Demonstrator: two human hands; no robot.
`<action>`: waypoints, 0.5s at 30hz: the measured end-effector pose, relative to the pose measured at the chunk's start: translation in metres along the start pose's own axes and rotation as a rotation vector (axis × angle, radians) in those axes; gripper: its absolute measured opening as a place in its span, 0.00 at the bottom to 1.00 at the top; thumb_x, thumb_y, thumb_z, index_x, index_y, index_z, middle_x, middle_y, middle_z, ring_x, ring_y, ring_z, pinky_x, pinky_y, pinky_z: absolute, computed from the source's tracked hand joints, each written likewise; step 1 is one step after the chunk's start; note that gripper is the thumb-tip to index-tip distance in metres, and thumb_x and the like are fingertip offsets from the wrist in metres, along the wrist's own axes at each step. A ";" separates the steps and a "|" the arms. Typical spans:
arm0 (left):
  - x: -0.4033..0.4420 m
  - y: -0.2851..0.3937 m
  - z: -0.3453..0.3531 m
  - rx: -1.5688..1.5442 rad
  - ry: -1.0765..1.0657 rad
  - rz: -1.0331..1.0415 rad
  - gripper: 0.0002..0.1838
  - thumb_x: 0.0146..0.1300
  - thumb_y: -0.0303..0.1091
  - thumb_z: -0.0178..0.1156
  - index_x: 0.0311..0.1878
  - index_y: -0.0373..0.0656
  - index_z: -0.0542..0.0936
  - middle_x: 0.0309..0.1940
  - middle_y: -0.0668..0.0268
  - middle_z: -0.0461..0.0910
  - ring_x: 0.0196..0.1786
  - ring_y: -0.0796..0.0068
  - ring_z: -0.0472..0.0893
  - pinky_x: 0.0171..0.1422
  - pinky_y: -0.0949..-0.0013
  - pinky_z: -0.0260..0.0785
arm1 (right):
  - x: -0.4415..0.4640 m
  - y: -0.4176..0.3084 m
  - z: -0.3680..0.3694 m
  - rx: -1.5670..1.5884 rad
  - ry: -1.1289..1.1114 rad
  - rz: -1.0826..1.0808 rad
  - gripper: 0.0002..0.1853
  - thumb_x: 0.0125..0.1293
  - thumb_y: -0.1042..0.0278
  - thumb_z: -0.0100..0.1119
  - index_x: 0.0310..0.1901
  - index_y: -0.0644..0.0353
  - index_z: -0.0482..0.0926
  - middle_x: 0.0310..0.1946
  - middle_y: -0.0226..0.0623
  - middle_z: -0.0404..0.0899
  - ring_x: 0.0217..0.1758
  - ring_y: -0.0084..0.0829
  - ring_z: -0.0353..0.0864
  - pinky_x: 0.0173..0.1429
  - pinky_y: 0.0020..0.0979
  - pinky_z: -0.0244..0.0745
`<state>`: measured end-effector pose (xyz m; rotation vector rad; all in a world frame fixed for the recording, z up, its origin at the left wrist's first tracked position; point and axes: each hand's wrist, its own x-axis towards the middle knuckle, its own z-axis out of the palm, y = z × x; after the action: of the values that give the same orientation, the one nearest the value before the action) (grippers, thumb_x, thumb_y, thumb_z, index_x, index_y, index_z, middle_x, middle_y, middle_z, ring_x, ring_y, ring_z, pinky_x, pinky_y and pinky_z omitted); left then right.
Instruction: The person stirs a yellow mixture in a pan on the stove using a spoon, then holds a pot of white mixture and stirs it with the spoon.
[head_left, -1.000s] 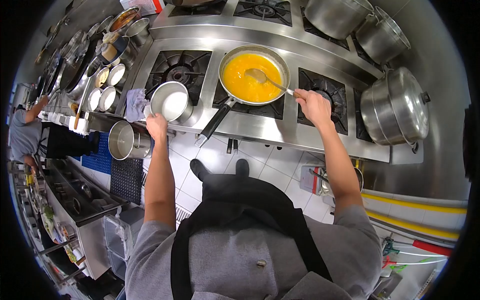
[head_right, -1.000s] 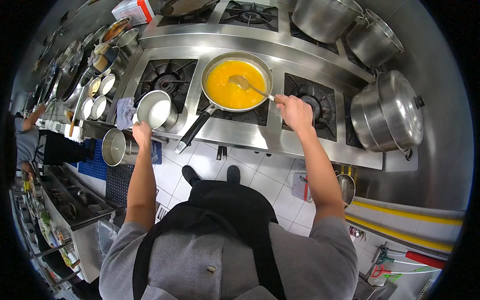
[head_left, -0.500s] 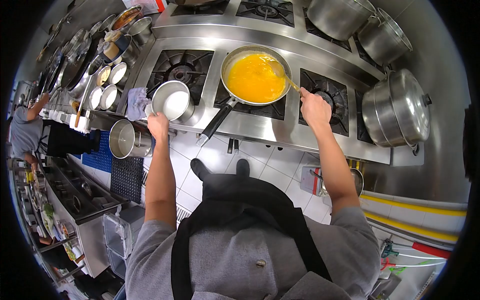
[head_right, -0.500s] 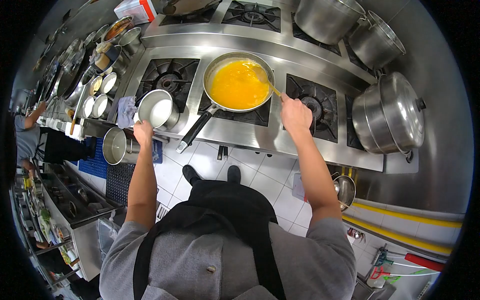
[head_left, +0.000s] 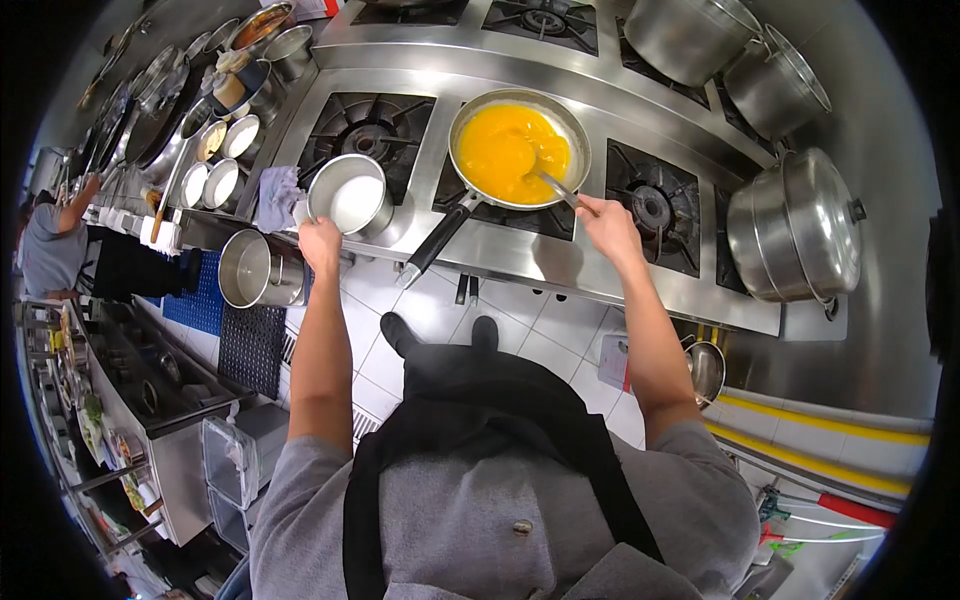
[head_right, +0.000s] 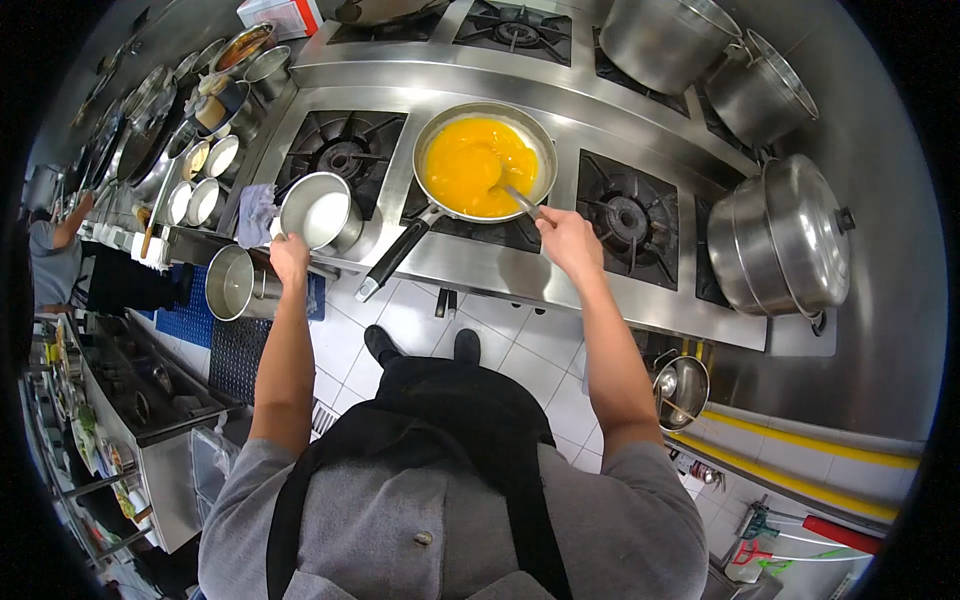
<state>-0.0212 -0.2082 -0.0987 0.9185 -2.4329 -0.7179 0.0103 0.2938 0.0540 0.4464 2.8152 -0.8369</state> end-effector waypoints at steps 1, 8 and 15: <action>0.001 0.001 -0.001 -0.022 -0.040 -0.046 0.22 0.71 0.41 0.55 0.49 0.28 0.85 0.32 0.40 0.87 0.38 0.43 0.90 0.52 0.48 0.80 | 0.002 -0.002 0.005 0.033 -0.020 -0.016 0.21 0.74 0.53 0.64 0.65 0.45 0.87 0.54 0.49 0.90 0.62 0.49 0.88 0.65 0.44 0.80; 0.003 -0.002 0.003 -0.034 -0.068 -0.064 0.22 0.72 0.41 0.53 0.47 0.26 0.84 0.26 0.43 0.86 0.34 0.46 0.90 0.50 0.50 0.80 | 0.014 0.007 0.037 0.284 -0.072 -0.091 0.21 0.71 0.57 0.71 0.62 0.55 0.89 0.26 0.31 0.85 0.24 0.19 0.75 0.36 0.29 0.75; 0.000 0.014 -0.012 -0.076 -0.184 -0.202 0.24 0.72 0.41 0.56 0.54 0.27 0.85 0.50 0.33 0.86 0.57 0.32 0.85 0.65 0.43 0.74 | 0.001 0.016 0.043 0.510 -0.157 0.029 0.20 0.71 0.56 0.72 0.61 0.53 0.90 0.27 0.25 0.84 0.24 0.16 0.74 0.33 0.26 0.71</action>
<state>-0.0208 -0.2033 -0.0808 1.1233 -2.4718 -0.9995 0.0178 0.2832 0.0096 0.4609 2.4263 -1.5154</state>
